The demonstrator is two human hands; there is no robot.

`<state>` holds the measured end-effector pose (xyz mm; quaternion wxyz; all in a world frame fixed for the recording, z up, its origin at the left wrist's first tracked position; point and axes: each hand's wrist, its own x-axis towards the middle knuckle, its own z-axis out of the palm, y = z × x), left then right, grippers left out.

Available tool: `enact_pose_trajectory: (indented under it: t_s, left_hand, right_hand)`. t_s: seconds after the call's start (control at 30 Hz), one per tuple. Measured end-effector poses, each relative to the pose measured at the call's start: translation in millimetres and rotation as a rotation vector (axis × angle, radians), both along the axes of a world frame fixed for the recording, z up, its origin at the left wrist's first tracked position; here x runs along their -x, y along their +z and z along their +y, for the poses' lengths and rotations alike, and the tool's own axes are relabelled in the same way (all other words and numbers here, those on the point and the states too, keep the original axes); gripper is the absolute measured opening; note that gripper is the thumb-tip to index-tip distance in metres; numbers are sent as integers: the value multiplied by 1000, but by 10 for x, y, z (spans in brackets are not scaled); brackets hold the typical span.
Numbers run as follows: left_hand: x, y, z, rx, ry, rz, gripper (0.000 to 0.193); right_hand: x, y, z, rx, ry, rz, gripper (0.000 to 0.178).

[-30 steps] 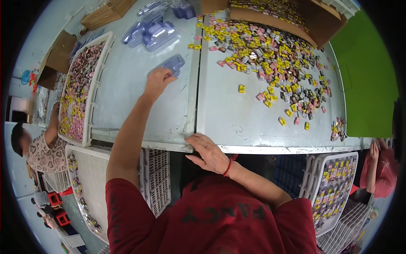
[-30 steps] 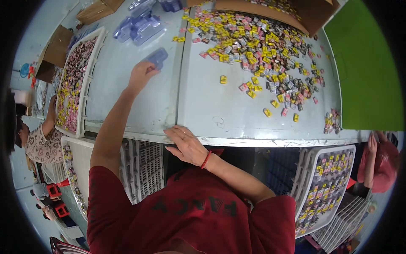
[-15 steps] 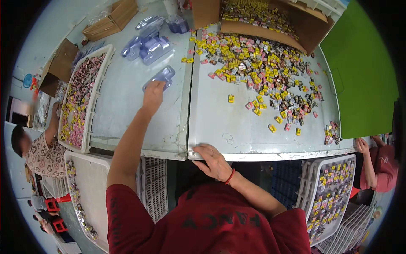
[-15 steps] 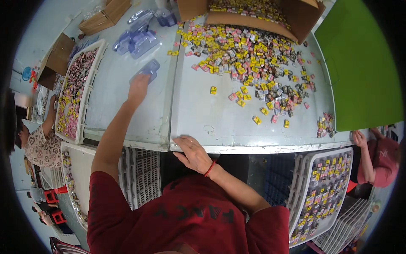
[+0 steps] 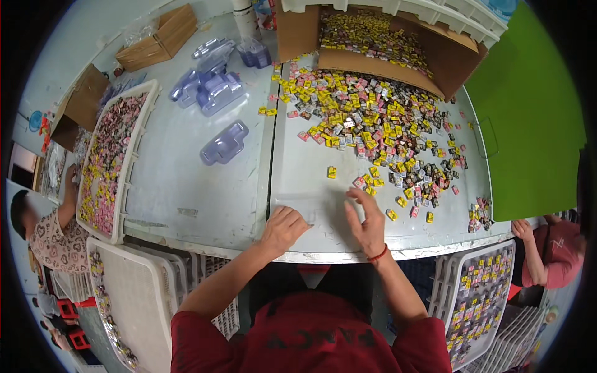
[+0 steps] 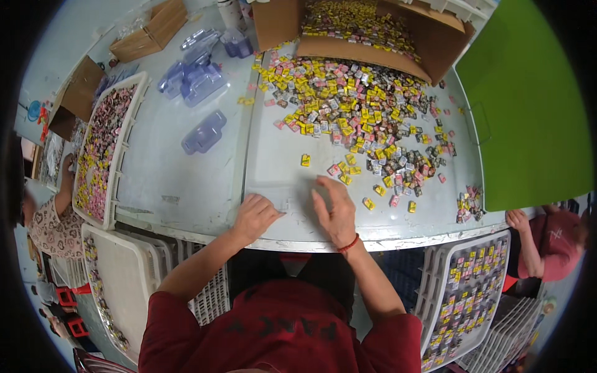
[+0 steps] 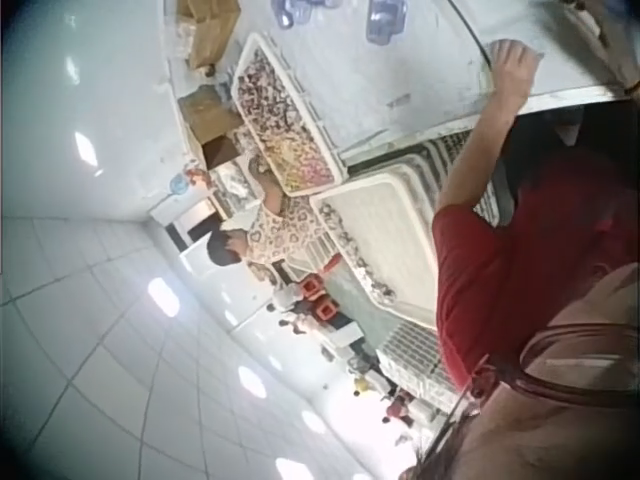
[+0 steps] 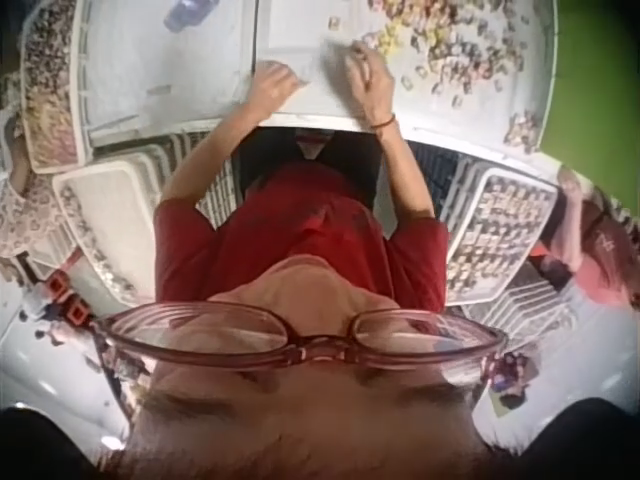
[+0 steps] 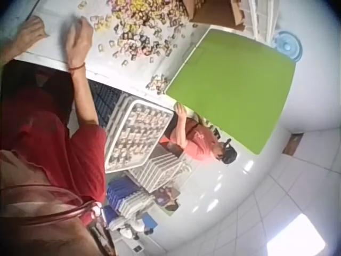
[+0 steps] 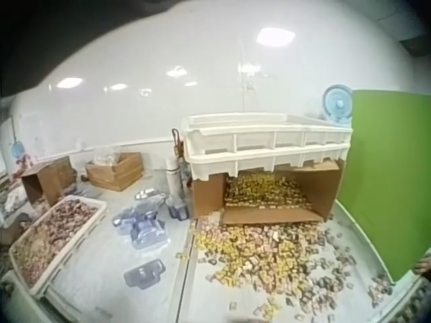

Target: Placing small toy pieces into plastic packaging cards on an assembly table.

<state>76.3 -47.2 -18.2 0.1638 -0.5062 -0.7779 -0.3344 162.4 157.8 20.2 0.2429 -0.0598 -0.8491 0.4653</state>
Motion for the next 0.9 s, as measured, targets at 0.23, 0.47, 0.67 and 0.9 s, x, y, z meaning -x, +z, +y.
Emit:
enact_pose_trajectory:
  t_s: [0.23, 0.47, 0.67, 0.9]
  left_hand:
    - [499, 489, -119, -115, 160, 195, 19]
    - [1551, 579, -779, 89, 417, 400, 17]
    - [1692, 361, -840, 114, 515, -205, 15]
    - [1447, 702, -622, -148, 546, 3, 4]
  right_hand:
    - [71, -129, -98, -59, 53, -10, 28]
    - [21, -306, -198, -10, 66, -64, 27]
    - [-14, -285, -159, -78, 100, -62, 27]
    - [113, -203, -61, -95, 119, -50, 26]
